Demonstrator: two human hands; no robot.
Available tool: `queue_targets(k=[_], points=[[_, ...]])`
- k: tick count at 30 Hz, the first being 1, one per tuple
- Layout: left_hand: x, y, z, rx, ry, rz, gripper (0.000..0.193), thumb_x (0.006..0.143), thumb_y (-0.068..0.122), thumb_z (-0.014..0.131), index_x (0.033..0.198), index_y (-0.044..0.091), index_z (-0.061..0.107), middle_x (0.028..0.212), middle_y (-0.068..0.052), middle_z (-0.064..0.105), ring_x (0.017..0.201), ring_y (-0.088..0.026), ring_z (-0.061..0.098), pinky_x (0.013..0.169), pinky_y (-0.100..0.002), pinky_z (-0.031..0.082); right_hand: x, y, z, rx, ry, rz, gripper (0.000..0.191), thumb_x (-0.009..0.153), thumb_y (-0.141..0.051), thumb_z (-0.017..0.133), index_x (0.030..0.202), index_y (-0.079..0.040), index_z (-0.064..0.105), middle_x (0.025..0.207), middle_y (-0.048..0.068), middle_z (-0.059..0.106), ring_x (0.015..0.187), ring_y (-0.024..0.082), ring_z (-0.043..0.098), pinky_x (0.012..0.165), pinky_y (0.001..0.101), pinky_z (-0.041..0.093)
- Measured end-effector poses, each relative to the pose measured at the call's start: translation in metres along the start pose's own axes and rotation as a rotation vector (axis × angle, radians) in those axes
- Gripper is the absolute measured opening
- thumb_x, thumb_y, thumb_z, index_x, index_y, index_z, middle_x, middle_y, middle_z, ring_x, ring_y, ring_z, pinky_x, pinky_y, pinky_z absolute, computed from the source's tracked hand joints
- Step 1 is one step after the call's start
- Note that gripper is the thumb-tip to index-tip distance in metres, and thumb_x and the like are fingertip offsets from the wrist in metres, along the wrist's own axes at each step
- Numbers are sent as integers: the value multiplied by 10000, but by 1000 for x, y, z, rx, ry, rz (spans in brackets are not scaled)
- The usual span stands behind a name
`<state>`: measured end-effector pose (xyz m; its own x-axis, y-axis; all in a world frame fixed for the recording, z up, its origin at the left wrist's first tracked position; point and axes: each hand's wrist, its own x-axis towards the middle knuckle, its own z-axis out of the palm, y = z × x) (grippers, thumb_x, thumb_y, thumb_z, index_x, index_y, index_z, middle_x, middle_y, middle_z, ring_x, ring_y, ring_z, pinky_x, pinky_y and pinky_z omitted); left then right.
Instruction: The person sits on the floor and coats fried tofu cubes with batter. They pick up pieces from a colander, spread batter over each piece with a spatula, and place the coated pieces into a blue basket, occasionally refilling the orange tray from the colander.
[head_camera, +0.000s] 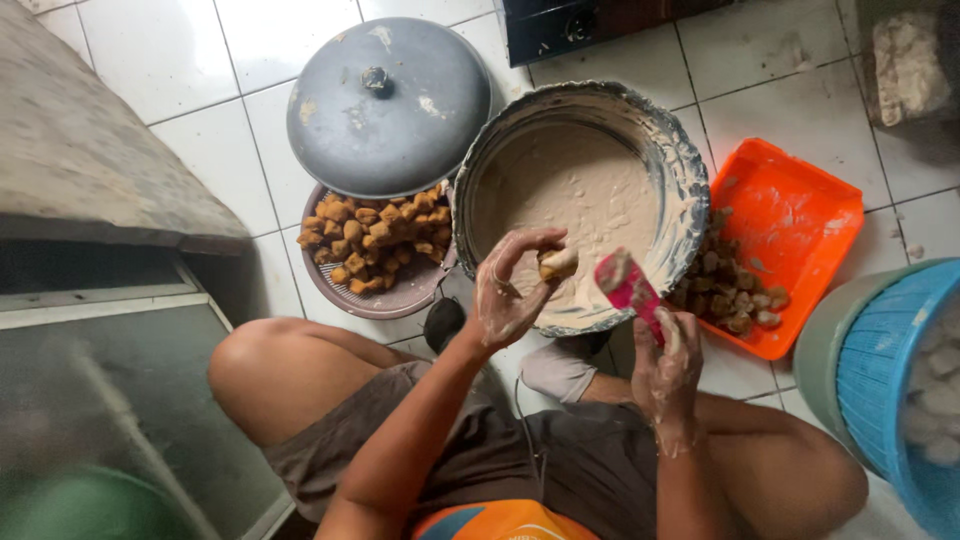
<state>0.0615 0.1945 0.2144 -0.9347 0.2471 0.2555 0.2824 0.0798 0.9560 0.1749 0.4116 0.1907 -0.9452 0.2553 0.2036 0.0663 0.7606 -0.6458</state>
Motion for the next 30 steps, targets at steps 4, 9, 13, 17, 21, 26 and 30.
queue_targets(k=[4, 9, 13, 17, 21, 26, 30], points=[[1, 7, -7, 208, -49, 135, 496, 812, -20, 804, 1271, 91, 653, 1267, -64, 720, 1202, -202, 679, 1273, -514, 337, -9, -20, -12, 130, -42, -33, 296, 1067, -263, 558, 1087, 18, 650, 1051, 162, 601, 931, 313, 611, 813, 405, 503], [-16, 10, 3, -571, -9, -18, 487, 916, -49, 749, 1358, 88, 598, 1269, -88, 641, 1208, -206, 643, 1214, -460, 390, -7, -30, 1, 444, -222, 45, 325, 1088, -302, 528, 1091, 7, 628, 991, 131, 566, 924, 270, 566, 849, 356, 469], [-39, 6, 9, -622, -38, -203, 543, 890, -60, 769, 1370, 89, 562, 1312, -68, 608, 1208, -187, 640, 1076, -369, 524, -12, -21, 14, 593, -185, 329, 424, 1095, -430, 562, 1139, -18, 653, 995, 13, 580, 947, 147, 545, 851, 306, 457], [-61, -5, 25, -125, -254, -246, 602, 865, -40, 777, 1417, 59, 561, 1242, -74, 705, 1172, -181, 699, 1039, -322, 537, -34, -12, 13, 708, -196, 497, 462, 1001, -405, 690, 1295, -48, 699, 835, -43, 436, 758, 80, 413, 669, 230, 368], [-73, -11, 43, -304, -297, -396, 635, 876, -45, 750, 1466, 37, 529, 1249, -112, 705, 1221, -198, 669, 1105, -352, 518, -34, -5, 10, 932, -288, 419, 451, 916, -189, 828, 1300, 1, 688, 971, -29, 509, 868, 54, 461, 755, 196, 419], [-69, -10, 53, -508, -268, -411, 744, 878, -58, 777, 1527, 58, 432, 1255, -132, 675, 1216, -200, 657, 1118, -381, 520, -22, -1, 5, 1102, -376, 400, 444, 907, -64, 829, 1300, 5, 632, 1084, 28, 669, 1011, 89, 628, 891, 238, 538], [-65, -12, 58, -383, -327, -483, 759, 890, -37, 733, 1549, 74, 373, 1288, -128, 671, 1214, -198, 665, 1090, -382, 545, -14, 7, 5, 1138, -292, 467, 403, 877, -114, 810, 1213, -37, 602, 1077, 36, 723, 977, 115, 699, 874, 266, 599]])
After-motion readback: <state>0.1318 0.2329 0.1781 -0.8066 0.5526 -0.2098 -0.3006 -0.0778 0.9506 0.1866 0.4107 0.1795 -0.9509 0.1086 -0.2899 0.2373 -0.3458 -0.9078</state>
